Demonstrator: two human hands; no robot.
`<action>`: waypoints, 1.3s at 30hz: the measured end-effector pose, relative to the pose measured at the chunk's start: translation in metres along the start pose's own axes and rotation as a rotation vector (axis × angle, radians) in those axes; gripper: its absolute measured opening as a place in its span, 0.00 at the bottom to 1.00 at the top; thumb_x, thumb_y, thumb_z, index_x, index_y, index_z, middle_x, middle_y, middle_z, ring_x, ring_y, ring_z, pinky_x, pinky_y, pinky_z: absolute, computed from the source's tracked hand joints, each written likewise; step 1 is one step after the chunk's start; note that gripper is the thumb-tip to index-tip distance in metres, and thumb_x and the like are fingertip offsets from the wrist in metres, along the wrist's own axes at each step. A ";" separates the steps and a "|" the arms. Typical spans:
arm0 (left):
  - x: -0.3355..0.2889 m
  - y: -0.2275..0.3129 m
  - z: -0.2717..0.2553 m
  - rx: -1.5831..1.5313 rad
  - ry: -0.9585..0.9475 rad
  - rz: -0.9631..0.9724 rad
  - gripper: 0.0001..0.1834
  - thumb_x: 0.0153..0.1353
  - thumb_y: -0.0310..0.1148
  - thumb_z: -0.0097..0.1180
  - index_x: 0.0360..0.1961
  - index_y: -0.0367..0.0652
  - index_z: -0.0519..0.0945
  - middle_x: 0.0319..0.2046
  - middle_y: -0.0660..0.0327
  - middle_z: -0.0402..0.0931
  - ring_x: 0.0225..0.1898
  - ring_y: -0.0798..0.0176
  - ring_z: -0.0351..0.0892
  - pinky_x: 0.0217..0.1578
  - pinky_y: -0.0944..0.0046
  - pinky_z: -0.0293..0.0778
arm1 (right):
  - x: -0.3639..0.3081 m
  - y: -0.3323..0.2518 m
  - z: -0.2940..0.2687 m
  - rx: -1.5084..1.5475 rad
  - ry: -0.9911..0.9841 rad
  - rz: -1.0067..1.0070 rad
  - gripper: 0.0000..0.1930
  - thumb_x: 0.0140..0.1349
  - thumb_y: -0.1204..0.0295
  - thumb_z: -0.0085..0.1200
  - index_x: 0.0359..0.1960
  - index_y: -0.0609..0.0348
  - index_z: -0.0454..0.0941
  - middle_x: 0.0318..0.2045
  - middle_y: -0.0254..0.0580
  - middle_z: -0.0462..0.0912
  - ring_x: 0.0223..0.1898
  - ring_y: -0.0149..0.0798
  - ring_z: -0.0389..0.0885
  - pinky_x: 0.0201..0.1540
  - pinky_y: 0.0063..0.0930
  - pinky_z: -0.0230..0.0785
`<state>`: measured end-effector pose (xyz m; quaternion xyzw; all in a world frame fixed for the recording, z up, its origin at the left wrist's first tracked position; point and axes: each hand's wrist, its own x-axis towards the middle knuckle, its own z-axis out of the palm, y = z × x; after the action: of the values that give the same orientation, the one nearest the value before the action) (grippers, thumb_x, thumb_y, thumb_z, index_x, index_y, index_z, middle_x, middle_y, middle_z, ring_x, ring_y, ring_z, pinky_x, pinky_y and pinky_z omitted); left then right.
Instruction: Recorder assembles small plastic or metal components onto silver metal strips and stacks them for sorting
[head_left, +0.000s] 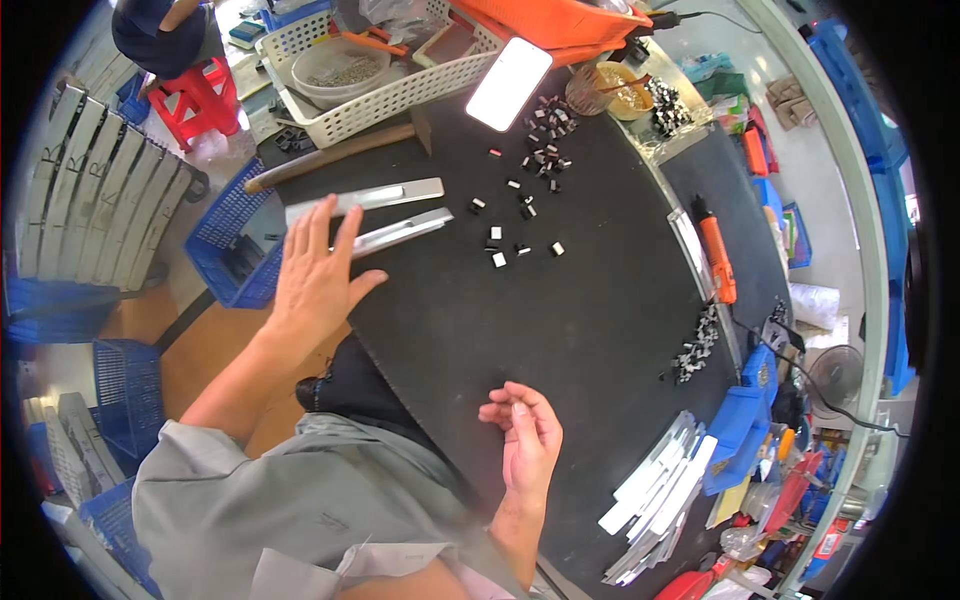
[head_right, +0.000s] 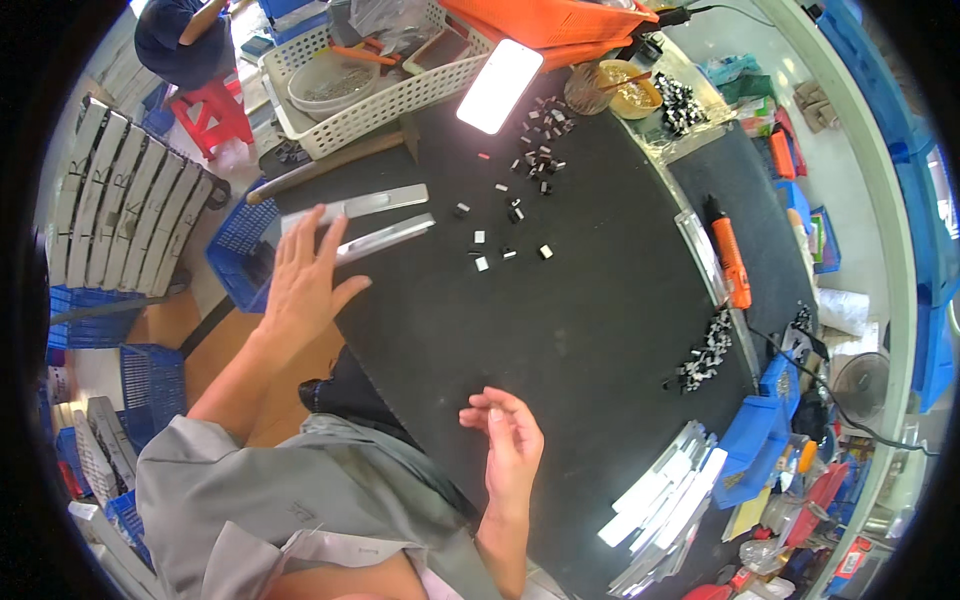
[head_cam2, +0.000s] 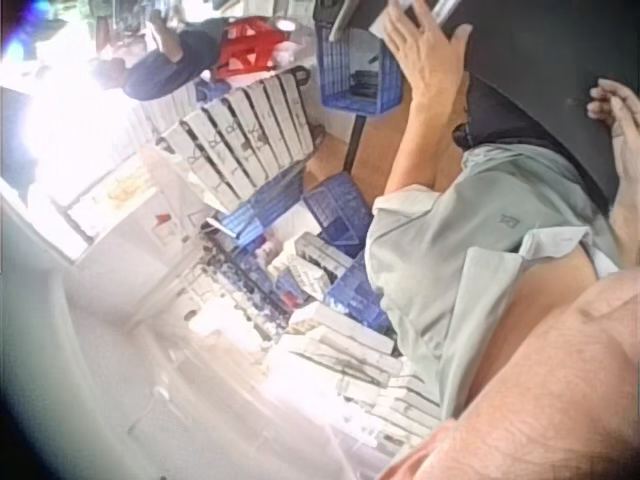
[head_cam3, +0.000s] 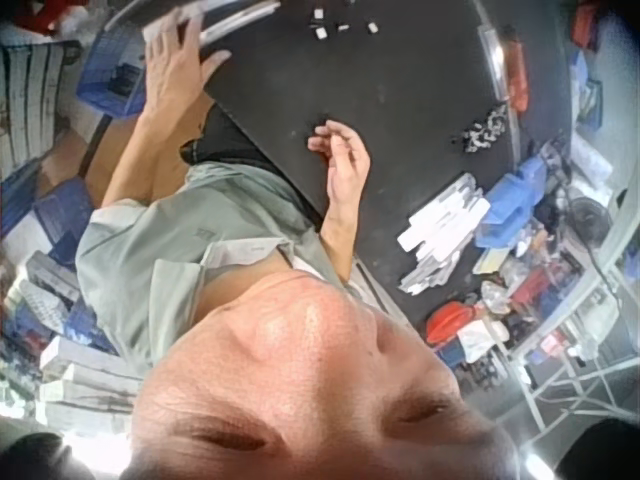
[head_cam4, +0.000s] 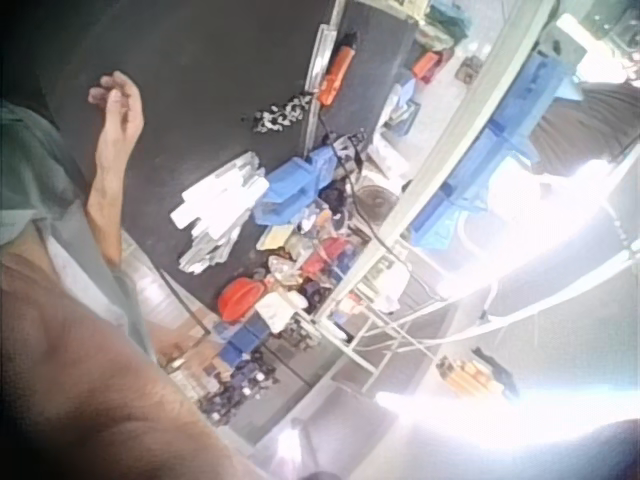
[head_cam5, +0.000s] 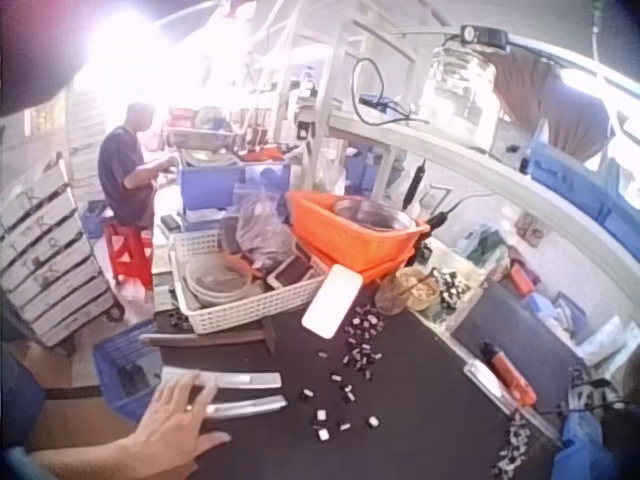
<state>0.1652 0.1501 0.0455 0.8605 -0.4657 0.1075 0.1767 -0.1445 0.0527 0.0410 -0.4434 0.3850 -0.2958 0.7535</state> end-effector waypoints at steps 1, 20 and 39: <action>0.002 -0.005 0.005 -0.030 0.033 -0.006 0.37 0.59 0.38 0.70 0.69 0.41 0.72 0.64 0.45 0.68 0.63 0.39 0.70 0.64 0.46 0.66 | -0.001 -0.004 -0.005 0.003 -0.003 0.017 0.13 0.74 0.76 0.53 0.56 0.68 0.80 0.45 0.49 0.87 0.43 0.41 0.87 0.52 0.36 0.80; 0.045 0.015 0.056 -0.468 0.244 0.112 0.20 0.59 0.21 0.60 0.54 0.38 0.80 0.57 0.50 0.75 0.57 0.40 0.75 0.58 0.48 0.73 | 0.214 -0.152 -0.127 -1.588 0.486 -0.562 0.25 0.67 0.68 0.56 0.63 0.73 0.73 0.61 0.65 0.77 0.64 0.62 0.74 0.68 0.48 0.65; 0.045 0.015 0.054 -0.566 0.170 0.099 0.18 0.59 0.20 0.59 0.52 0.37 0.80 0.57 0.51 0.76 0.58 0.42 0.76 0.59 0.49 0.74 | 0.327 -0.199 -0.187 -1.628 0.100 -0.221 0.29 0.54 0.65 0.72 0.55 0.66 0.77 0.48 0.54 0.84 0.52 0.48 0.84 0.57 0.39 0.76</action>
<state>0.1780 0.0865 0.0147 0.7411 -0.5020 0.0535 0.4426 -0.1503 -0.3730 0.0571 -0.8727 0.4661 -0.0156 0.1445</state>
